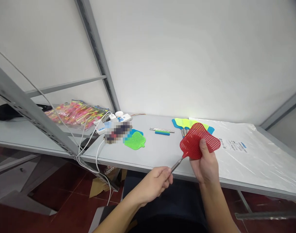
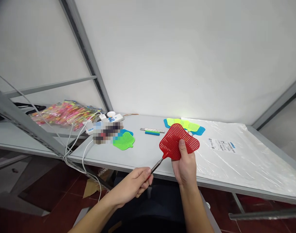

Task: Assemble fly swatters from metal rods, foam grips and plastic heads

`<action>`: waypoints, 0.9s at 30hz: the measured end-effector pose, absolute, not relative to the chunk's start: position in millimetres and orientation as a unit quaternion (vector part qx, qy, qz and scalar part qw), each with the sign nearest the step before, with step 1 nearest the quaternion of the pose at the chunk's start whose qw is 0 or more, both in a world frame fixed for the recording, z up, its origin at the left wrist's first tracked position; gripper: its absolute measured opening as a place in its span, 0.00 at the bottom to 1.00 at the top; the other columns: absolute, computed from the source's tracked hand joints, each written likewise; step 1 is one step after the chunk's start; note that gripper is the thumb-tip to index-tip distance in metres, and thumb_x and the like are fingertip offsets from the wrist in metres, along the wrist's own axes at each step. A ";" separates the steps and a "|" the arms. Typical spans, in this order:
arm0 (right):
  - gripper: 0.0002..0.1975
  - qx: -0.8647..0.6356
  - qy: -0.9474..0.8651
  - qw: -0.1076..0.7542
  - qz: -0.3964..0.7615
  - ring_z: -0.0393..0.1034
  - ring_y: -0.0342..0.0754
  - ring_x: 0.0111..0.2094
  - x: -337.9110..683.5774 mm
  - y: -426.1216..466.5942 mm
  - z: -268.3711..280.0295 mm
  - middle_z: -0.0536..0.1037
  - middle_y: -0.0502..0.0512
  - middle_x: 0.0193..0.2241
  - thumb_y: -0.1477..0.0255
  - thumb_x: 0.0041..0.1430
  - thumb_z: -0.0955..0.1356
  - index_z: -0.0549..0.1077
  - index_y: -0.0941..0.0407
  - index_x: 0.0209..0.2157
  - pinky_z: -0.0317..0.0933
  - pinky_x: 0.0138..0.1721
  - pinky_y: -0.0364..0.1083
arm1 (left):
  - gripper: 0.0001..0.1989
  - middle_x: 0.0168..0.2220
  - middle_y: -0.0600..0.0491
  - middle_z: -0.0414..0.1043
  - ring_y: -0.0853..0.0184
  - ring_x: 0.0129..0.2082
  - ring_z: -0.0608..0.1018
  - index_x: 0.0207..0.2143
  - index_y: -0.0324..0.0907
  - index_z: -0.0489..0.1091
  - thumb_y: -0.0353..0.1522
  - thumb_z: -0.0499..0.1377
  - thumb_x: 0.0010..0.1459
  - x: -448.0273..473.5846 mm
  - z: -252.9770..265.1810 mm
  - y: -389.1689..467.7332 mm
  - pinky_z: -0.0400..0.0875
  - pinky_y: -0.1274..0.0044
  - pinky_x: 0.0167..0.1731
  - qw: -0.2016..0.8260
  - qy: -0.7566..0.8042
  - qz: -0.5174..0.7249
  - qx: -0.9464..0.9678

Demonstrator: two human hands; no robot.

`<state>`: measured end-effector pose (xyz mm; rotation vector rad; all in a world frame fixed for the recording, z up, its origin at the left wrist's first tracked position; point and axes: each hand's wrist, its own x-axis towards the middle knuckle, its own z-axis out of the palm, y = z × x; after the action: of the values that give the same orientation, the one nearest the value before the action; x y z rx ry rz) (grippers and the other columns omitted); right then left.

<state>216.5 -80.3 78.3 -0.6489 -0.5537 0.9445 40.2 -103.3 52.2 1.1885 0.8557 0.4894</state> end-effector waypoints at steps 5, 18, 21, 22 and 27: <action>0.17 -0.317 -0.280 0.786 0.450 0.72 0.50 0.47 231.7 -70.4 77.9 0.76 0.55 0.48 0.64 0.59 0.69 0.72 0.51 0.50 0.67 0.49 0.55 | 0.22 0.19 0.63 0.48 0.78 0.15 0.47 0.31 0.39 0.64 0.49 0.51 0.63 51.7 52.9 -81.9 0.40 0.83 0.15 0.774 0.327 0.217 0.498; 0.19 -0.666 -0.488 0.505 0.249 0.67 0.46 0.21 233.1 -53.9 43.8 0.70 0.46 0.19 0.62 0.61 0.64 0.67 0.56 0.51 0.59 0.24 0.43 | 0.17 0.29 0.56 0.65 0.73 0.24 0.70 0.38 0.41 0.68 0.47 0.57 0.60 161.8 55.8 16.1 0.66 0.81 0.27 0.807 0.287 0.356 0.373; 0.13 -0.704 -0.474 0.479 0.225 0.66 0.46 0.20 249.2 -39.6 47.9 0.70 0.46 0.18 0.61 0.60 0.64 0.68 0.55 0.41 0.57 0.24 0.43 | 0.21 0.31 0.53 0.68 0.69 0.25 0.73 0.45 0.40 0.68 0.48 0.52 0.62 176.3 56.2 30.1 0.68 0.77 0.28 0.818 0.280 0.294 0.406; 0.11 -0.718 -0.471 0.465 0.215 0.66 0.46 0.20 255.9 -35.2 48.4 0.70 0.46 0.18 0.61 0.60 0.64 0.68 0.54 0.38 0.56 0.23 0.43 | 0.21 0.34 0.50 0.69 0.67 0.29 0.74 0.47 0.40 0.68 0.47 0.52 0.63 177.6 55.7 33.5 0.69 0.76 0.31 0.796 0.286 0.294 0.445; 0.08 -0.797 -0.463 0.353 0.159 0.65 0.47 0.18 293.1 -17.2 48.6 0.68 0.45 0.15 0.63 0.56 0.64 0.67 0.53 0.29 0.52 0.22 0.43 | 0.15 0.53 0.46 0.62 0.62 0.48 0.69 0.53 0.45 0.65 0.36 0.51 0.65 151.8 44.5 43.7 0.65 0.70 0.50 0.522 0.315 0.357 0.708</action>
<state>293.1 -17.2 48.6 -2.0607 -1.1985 0.4119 151.8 43.7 44.5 1.6950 0.7552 0.8540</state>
